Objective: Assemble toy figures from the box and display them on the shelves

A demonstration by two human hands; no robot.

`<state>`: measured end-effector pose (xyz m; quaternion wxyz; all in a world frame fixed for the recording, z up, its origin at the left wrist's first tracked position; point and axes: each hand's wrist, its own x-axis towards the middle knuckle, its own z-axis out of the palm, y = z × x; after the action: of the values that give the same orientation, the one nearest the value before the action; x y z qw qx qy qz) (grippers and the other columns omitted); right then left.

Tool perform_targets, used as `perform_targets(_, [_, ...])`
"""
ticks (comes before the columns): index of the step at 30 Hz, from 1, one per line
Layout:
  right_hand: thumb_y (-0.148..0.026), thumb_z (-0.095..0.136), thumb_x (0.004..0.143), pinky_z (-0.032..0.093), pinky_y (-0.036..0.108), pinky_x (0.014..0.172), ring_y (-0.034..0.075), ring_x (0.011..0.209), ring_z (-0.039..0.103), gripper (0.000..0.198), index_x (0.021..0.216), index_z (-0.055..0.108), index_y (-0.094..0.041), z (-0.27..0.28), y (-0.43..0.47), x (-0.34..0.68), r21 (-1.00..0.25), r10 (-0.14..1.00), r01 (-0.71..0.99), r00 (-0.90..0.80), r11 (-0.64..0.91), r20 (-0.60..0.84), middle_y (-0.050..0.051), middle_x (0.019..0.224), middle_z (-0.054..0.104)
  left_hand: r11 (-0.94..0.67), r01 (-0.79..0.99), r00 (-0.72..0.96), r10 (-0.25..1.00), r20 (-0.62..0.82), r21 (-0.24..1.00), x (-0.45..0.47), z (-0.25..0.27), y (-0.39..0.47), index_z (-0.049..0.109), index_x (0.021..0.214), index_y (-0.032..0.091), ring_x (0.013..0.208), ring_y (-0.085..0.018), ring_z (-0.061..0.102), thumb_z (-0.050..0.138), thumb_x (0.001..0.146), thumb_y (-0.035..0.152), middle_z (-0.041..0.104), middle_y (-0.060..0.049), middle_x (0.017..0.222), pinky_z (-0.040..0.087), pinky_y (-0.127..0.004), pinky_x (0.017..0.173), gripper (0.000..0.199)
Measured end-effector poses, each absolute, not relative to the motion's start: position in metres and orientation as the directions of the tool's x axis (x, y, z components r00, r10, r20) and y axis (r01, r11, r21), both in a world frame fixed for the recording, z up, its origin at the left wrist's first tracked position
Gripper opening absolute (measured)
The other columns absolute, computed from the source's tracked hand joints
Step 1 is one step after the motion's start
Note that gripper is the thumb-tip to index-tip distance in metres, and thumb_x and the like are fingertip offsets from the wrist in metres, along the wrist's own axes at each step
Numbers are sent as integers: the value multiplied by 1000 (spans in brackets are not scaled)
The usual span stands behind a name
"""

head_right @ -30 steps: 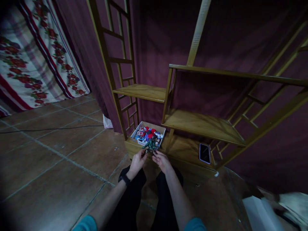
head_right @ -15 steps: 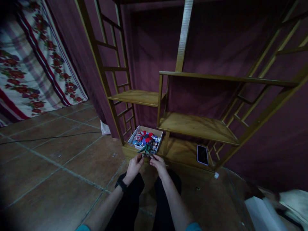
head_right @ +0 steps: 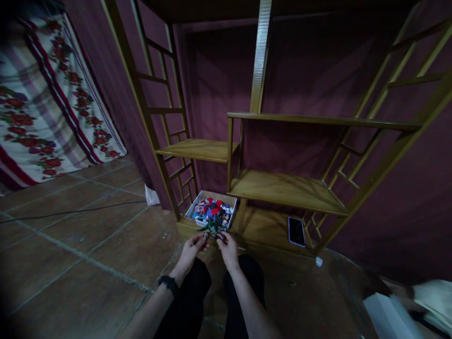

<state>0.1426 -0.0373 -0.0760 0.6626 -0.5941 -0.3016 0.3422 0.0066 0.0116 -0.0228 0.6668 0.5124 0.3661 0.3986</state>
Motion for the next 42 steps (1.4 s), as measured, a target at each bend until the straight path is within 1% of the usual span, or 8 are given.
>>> perform_targets(12, [-35, 62, 65, 55, 30, 63, 18, 75, 62, 43, 104, 59, -17, -77, -40, 140, -993, 822, -99, 570, 60, -7, 5, 94, 65, 234, -333, 427, 901, -75, 913, 8, -29, 0, 59, 94, 14, 62, -12, 60, 73, 58, 34, 64, -4, 74, 42, -22, 54, 44])
perform_targets(17, [-36, 63, 64, 55, 29, 61, 19, 75, 63, 41, 100, 60, -17, -71, -47, 142, -989, 801, -121, 599, 81, -8, 6, 93, 65, 264, -380, 446, 892, -74, 887, 12, -32, -11, 59, 97, 14, 66, -13, 61, 73, 58, 32, 66, -5, 77, 42, -23, 58, 45])
perform_targets(20, [-35, 64, 64, 54, 27, 60, 17, 73, 62, 38, 97, 61, -18, -68, -52, 144, -988, 793, -123, 609, 91, -2, 5, 91, 65, 266, -388, 460, 885, -65, 882, 16, -33, -17, 59, 98, 15, 67, -12, 61, 73, 59, 33, 66, -5, 77, 43, -23, 60, 45])
perform_targets(23, [-35, 63, 64, 54, 25, 57, 16, 70, 61, 36, 96, 62, -18, -67, -55, 147, -994, 789, -75, 614, 82, 19, 4, 92, 64, 267, -375, 480, 875, -61, 888, 18, -33, -21, 59, 98, 15, 66, -12, 60, 73, 59, 33, 66, -5, 78, 42, -23, 61, 45])
perform_targets(28, [-37, 63, 64, 51, 23, 51, 16, 69, 60, 34, 92, 63, -18, -66, -61, 151, -995, 786, -24, 615, 93, 59, 5, 92, 63, 276, -346, 476, 875, -86, 897, 24, -32, -27, 59, 94, 14, 62, -12, 60, 75, 55, 34, 66, -5, 75, 40, -22, 57, 47])
perform_targets(32, [-40, 63, 63, 51, 24, 51, 17, 71, 60, 35, 91, 64, -18, -64, -65, 151, -998, 788, 1, 613, 67, 53, 5, 92, 63, 295, -355, 448, 886, -116, 887, 26, -33, -31, 57, 88, 14, 60, -12, 59, 77, 53, 34, 66, -5, 73, 40, -22, 54, 45])
perform_targets(36, [-41, 61, 65, 52, 24, 52, 17, 73, 60, 36, 93, 64, -19, -59, -69, 149, -998, 798, 44, 600, 38, 57, 5, 93, 62, 284, -360, 445, 889, -104, 889, 23, -32, -34, 55, 84, 13, 60, -11, 59, 76, 55, 33, 66, -6, 76, 40, -21, 53, 41])
perform_targets(42, [-40, 62, 65, 52, 26, 53, 17, 68, 61, 32, 89, 64, -19, -52, -74, 145, -999, 818, 17, 573, 46, 47, 4, 86, 65, 253, -352, 433, 898, -83, 901, 17, -26, -45, 55, 83, 14, 61, -11, 60, 76, 55, 34, 66, -5, 77, 40, -21, 54, 40])
